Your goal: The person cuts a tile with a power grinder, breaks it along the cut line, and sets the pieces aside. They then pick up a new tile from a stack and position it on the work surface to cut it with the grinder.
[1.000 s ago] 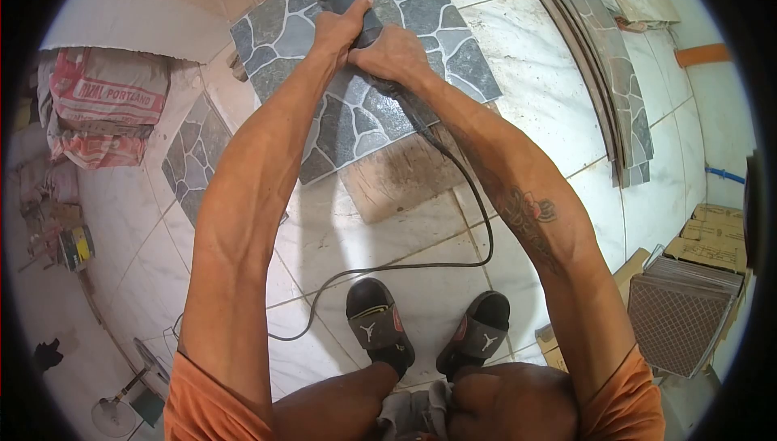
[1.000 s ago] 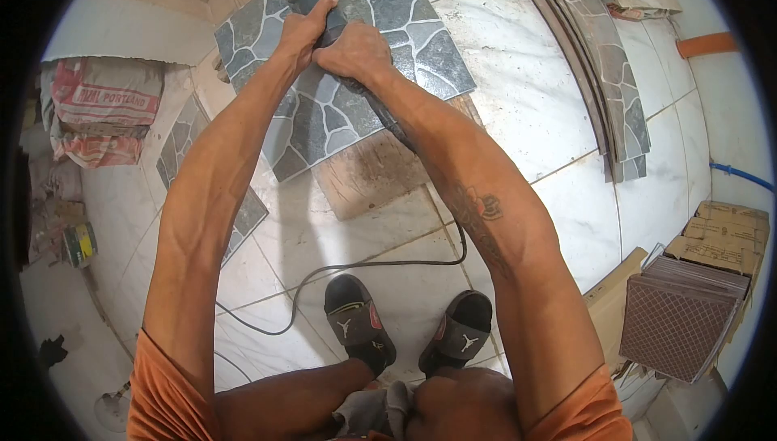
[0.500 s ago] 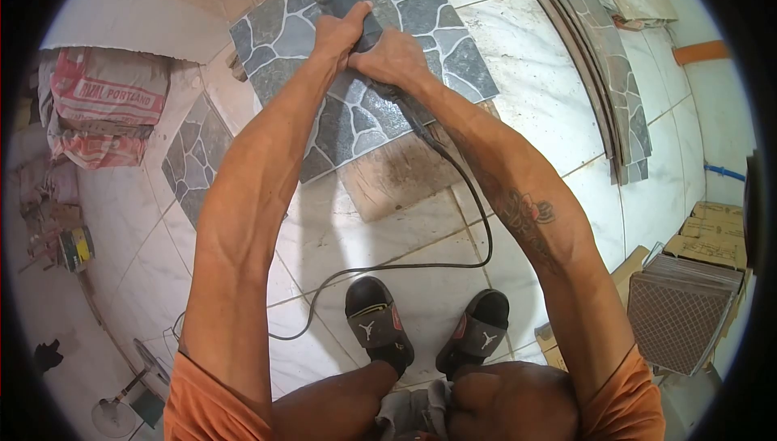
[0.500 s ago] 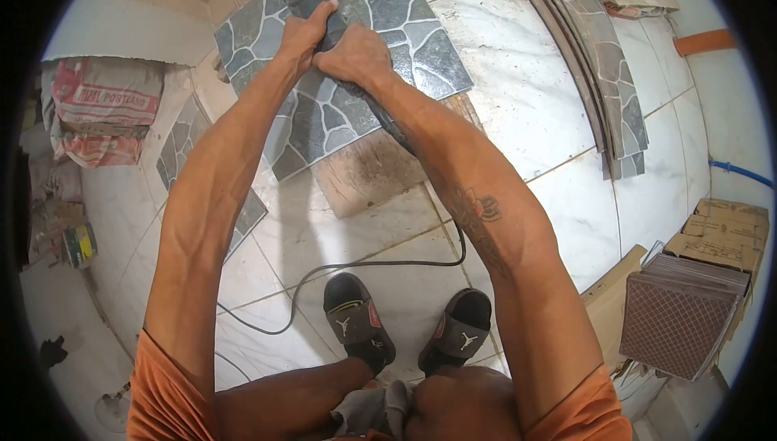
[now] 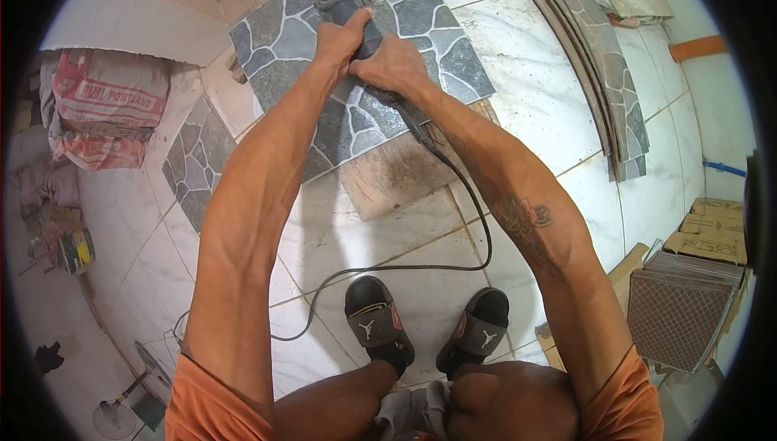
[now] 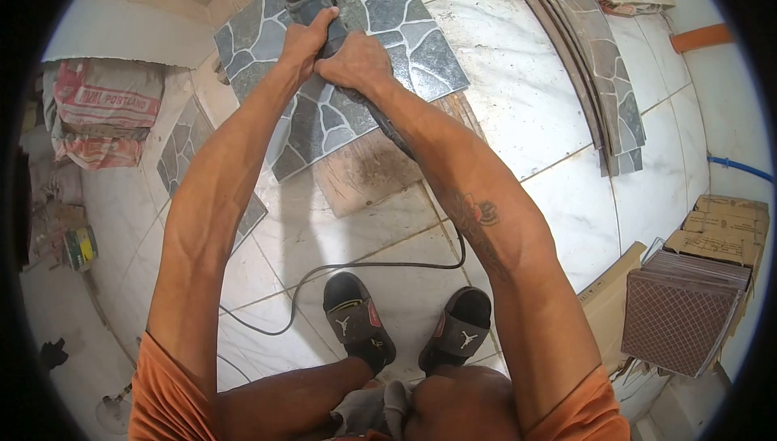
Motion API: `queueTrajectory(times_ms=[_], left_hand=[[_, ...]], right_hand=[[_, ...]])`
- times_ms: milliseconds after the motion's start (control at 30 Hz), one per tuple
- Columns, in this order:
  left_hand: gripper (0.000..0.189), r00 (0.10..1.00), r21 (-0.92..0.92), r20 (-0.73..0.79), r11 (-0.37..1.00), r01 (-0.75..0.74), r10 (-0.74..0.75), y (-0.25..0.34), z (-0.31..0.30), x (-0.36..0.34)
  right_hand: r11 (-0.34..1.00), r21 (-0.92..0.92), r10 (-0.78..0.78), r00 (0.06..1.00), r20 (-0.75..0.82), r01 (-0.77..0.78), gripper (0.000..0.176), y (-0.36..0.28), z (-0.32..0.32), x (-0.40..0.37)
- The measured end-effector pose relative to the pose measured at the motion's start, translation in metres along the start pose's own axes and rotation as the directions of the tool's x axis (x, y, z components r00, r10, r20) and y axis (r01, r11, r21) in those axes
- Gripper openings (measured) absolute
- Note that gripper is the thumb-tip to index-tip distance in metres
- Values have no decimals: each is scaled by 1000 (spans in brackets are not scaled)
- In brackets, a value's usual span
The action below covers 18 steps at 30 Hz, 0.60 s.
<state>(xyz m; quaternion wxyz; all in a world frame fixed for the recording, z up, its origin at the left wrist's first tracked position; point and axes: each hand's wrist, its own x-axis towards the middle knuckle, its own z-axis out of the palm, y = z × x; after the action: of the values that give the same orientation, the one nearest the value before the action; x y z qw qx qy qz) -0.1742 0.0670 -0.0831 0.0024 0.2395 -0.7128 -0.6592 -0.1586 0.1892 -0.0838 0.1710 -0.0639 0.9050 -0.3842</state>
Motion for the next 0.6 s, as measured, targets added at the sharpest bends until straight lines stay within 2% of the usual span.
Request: queueTrajectory(times_ms=[67, 600], left_hand=[[53, 1000, 8, -4, 1000, 12, -12, 1, 1, -3], [52, 999, 50, -28, 998, 23, -21, -8, 2, -7]], right_hand=[[1000, 20, 19, 1000, -5, -19, 62, -4, -4, -6], [1000, -1, 20, 999, 37, -20, 64, 5, 0, -10]])
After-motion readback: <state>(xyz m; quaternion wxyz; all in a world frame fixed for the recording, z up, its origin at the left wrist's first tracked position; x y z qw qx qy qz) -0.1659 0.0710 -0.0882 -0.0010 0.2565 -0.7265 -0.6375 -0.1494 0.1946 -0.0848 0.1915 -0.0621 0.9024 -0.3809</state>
